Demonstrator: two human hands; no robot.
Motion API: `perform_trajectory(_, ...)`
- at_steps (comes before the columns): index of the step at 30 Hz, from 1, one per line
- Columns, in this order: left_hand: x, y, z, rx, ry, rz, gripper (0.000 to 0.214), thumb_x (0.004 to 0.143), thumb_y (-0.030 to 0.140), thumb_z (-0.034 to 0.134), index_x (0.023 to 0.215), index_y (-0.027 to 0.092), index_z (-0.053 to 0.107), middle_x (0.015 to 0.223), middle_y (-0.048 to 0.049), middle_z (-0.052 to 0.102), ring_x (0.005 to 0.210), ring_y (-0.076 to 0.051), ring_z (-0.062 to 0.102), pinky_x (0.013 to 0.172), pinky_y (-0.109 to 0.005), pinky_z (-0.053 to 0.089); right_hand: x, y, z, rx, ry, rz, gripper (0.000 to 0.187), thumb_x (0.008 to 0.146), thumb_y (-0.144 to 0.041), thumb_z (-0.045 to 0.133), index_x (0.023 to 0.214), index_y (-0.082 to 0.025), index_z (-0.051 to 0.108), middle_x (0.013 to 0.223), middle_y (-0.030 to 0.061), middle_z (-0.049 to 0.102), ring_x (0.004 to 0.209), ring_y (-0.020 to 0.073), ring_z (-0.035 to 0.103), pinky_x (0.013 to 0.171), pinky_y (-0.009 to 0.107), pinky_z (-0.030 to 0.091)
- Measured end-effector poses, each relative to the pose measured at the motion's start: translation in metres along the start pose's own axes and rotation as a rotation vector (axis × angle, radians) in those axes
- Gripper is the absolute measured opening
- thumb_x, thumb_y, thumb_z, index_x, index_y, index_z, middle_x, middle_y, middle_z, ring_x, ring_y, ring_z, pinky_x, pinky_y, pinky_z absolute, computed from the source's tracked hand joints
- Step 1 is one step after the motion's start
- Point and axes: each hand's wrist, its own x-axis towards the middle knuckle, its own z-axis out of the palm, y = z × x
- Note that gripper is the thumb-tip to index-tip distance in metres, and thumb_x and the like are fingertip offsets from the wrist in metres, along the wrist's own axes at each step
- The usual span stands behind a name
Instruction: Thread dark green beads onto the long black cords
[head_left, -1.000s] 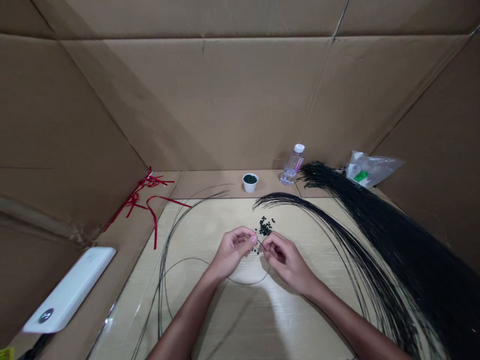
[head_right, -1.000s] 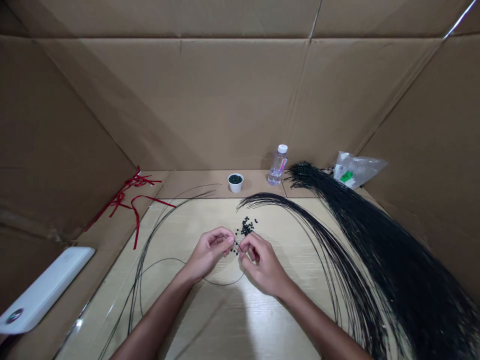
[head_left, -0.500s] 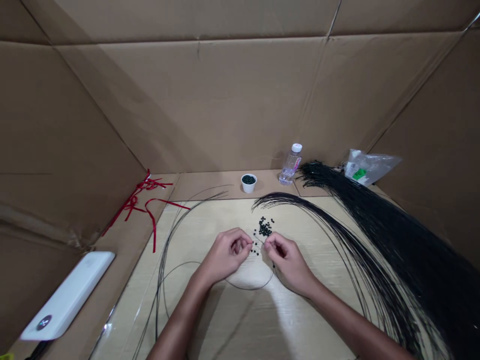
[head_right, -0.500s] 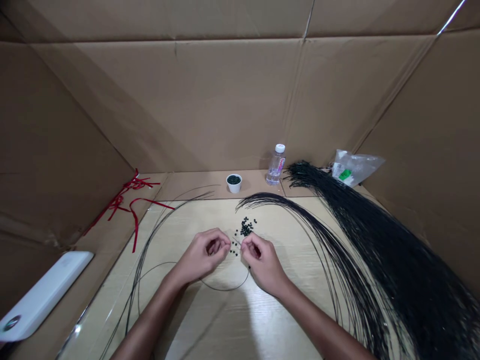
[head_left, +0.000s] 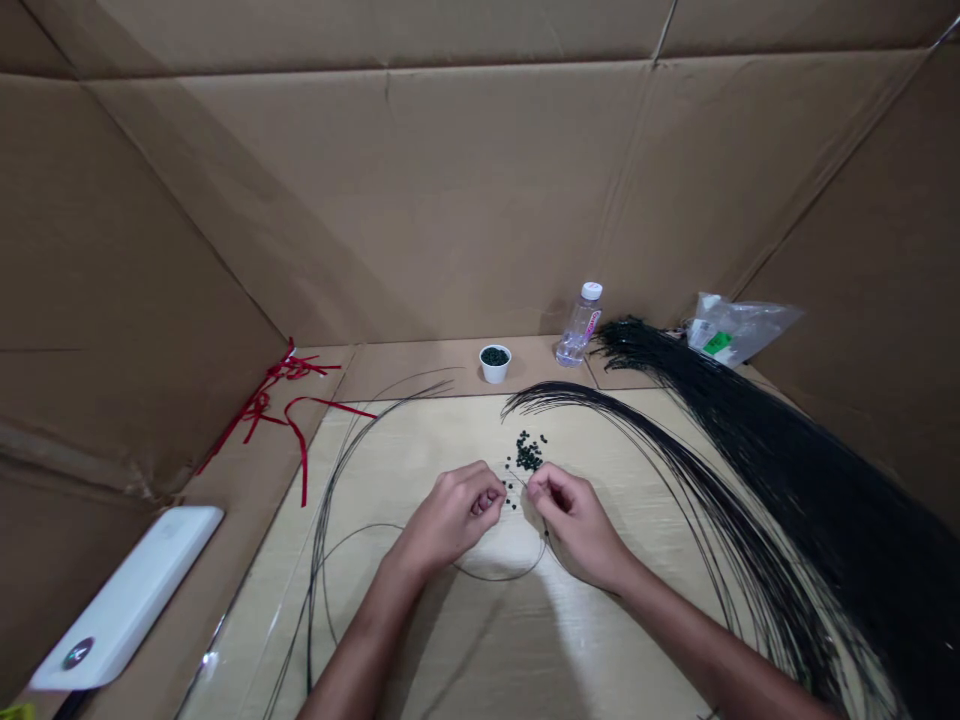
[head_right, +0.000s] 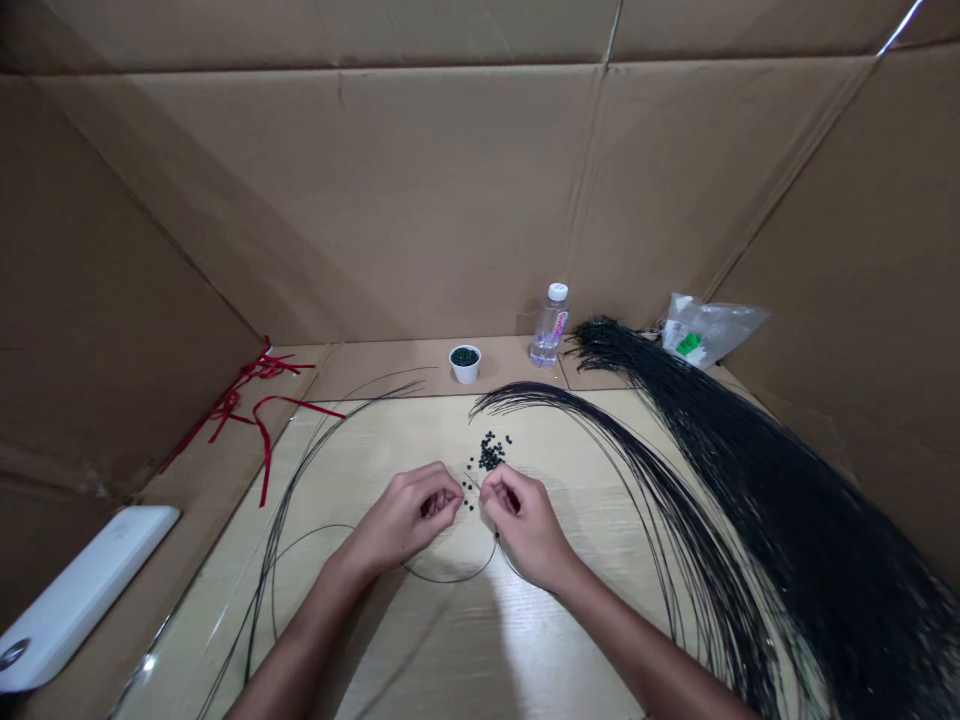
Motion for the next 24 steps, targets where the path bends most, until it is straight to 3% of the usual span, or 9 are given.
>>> perform_trajectory(3,0.004,0.001,0.011,-0.294,0.184,-0.151,0.012,0.095,0.032,0.073,0.092,0.021,0.077,0.087,-0.0055,0.074,0.077,-0.018,0.066,0.075,-0.029,0.051,0.000,0.000,0.001,0.056,0.037,-0.006,0.036,0.101,-0.052,0.066,0.082,-0.022,0.061,0.069,-0.0018,0.052,0.064,0.0160,0.043,0.061,0.029,0.033)
perform_trajectory(5,0.007,0.001,0.018,-0.570,0.315,-0.268,0.022,0.091,0.040,0.080,0.092,0.020,0.074,0.086,-0.0047,0.074,0.075,-0.017,0.066,0.074,-0.029,0.053,-0.001,-0.002,0.003,0.093,0.066,-0.011,0.041,0.100,-0.058,0.067,0.081,-0.022,0.061,0.070,-0.0009,0.053,0.065,0.0166,0.045,0.061,0.029,0.035)
perform_trajectory(9,0.011,-0.001,0.024,-0.887,0.375,-0.371,0.033,0.079,0.043,0.093,0.092,0.017,0.076,0.087,-0.0047,0.076,0.074,-0.014,0.066,0.073,-0.026,0.054,-0.002,-0.007,0.007,0.185,0.068,0.034,0.047,0.096,-0.065,0.068,0.078,-0.022,0.059,0.068,-0.0016,0.051,0.063,0.0159,0.044,0.059,0.028,0.036)
perform_trajectory(13,0.012,-0.004,0.025,-0.936,0.313,-0.405,0.038,0.078,0.043,0.095,0.102,0.016,0.083,0.092,-0.0074,0.079,0.076,-0.014,0.067,0.077,-0.026,0.056,-0.003,-0.009,0.010,0.205,0.045,0.065,0.046,0.094,-0.063,0.070,0.077,-0.022,0.058,0.066,-0.0032,0.047,0.059,0.0143,0.039,0.056,0.028,0.032)
perform_trajectory(24,0.011,-0.010,0.028,-0.906,0.268,-0.429,0.039,0.078,0.043,0.097,0.103,0.016,0.085,0.100,-0.0112,0.083,0.077,-0.015,0.070,0.079,-0.029,0.058,-0.001,-0.002,0.009,0.165,0.060,0.083,0.032,0.094,-0.048,0.069,0.078,-0.021,0.061,0.064,-0.0046,0.045,0.058,0.0134,0.037,0.055,0.028,0.028)
